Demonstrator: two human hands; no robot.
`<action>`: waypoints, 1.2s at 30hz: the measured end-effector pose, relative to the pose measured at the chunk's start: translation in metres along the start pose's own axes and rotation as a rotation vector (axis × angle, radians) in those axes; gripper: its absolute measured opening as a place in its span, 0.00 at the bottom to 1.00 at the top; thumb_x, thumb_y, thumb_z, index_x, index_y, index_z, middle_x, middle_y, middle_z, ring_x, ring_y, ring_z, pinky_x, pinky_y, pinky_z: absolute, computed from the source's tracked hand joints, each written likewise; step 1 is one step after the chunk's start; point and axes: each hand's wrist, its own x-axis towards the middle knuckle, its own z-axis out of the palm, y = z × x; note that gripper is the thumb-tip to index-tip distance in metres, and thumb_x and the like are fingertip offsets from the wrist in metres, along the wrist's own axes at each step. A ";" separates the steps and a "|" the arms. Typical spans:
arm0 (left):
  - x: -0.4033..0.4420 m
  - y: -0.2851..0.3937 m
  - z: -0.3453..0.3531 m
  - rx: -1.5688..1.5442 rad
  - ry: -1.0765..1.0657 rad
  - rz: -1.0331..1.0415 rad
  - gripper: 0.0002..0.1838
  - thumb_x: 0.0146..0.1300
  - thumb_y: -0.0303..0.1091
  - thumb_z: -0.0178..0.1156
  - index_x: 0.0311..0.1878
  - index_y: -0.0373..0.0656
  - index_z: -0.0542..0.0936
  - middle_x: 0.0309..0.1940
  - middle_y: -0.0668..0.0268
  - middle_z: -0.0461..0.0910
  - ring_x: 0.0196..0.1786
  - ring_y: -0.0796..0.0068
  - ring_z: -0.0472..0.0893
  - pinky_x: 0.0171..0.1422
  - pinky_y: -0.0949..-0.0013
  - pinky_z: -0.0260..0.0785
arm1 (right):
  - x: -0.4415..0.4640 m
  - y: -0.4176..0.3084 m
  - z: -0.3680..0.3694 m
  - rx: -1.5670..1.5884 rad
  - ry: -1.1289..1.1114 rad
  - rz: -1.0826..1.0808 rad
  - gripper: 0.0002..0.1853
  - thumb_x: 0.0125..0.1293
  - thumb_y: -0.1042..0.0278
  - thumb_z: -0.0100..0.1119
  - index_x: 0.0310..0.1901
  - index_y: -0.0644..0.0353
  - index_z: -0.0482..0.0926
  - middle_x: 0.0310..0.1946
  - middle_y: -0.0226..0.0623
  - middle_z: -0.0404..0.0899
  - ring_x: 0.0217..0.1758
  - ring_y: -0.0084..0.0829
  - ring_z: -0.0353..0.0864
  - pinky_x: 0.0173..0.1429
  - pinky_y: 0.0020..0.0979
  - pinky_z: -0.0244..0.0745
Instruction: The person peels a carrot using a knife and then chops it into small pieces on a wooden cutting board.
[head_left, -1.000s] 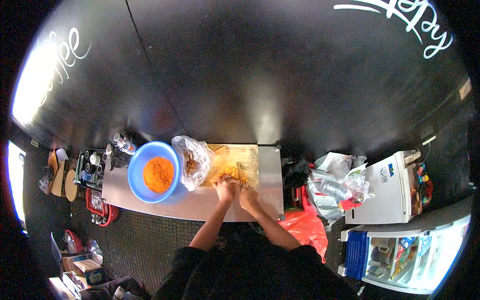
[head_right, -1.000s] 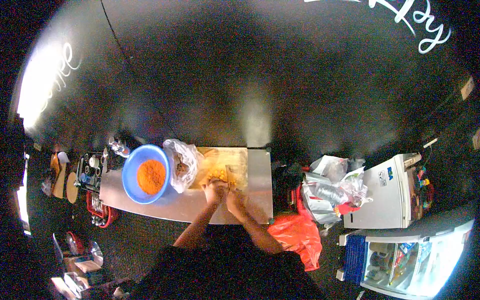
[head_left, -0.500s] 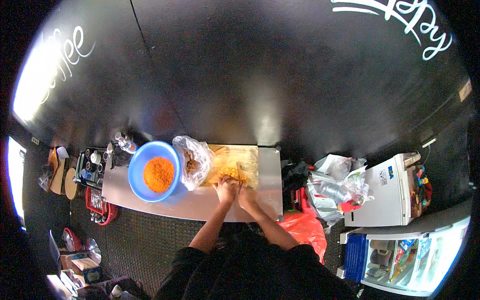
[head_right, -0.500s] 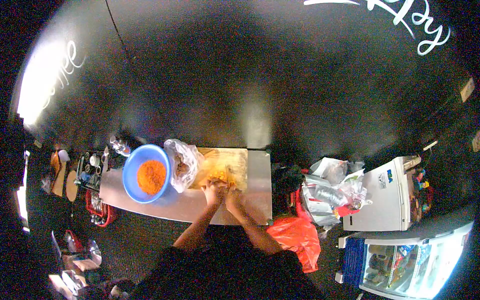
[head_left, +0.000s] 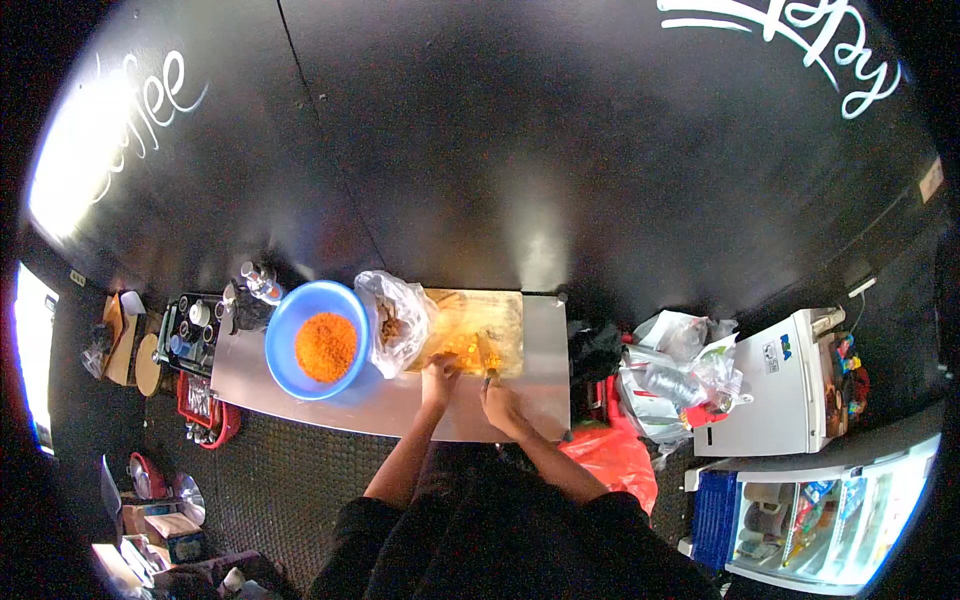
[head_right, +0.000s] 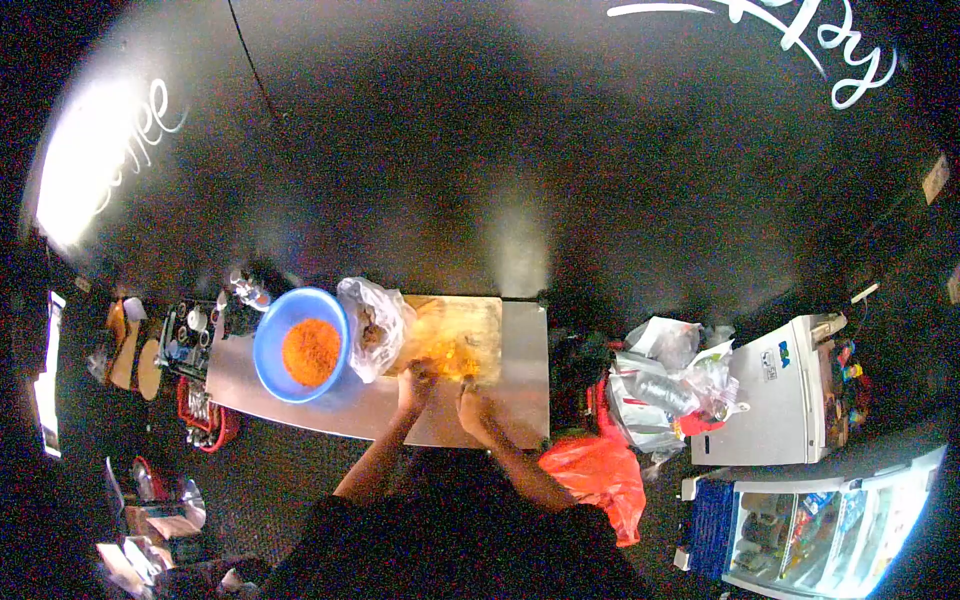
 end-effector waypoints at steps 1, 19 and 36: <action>0.002 0.002 0.001 -0.055 -0.025 -0.087 0.12 0.40 0.22 0.62 0.34 0.38 0.77 0.30 0.58 0.77 0.32 0.61 0.76 0.39 0.68 0.70 | 0.000 -0.001 -0.004 0.047 -0.036 0.039 0.17 0.59 0.59 0.44 0.38 0.69 0.67 0.22 0.50 0.74 0.23 0.48 0.76 0.28 0.44 0.71; 0.019 0.003 0.042 0.000 -0.265 0.041 0.06 0.44 0.26 0.61 0.28 0.40 0.81 0.27 0.59 0.80 0.29 0.71 0.80 0.34 0.73 0.71 | 0.011 -0.002 -0.017 -0.080 0.018 0.095 0.18 0.61 0.56 0.41 0.38 0.67 0.68 0.26 0.50 0.76 0.28 0.47 0.77 0.33 0.43 0.73; 0.014 -0.003 0.033 -0.226 -0.287 0.009 0.08 0.44 0.19 0.61 0.31 0.35 0.79 0.26 0.58 0.79 0.29 0.72 0.80 0.35 0.74 0.72 | 0.003 -0.021 -0.007 -0.096 0.126 0.206 0.17 0.60 0.59 0.42 0.41 0.67 0.65 0.22 0.49 0.76 0.26 0.46 0.77 0.30 0.42 0.72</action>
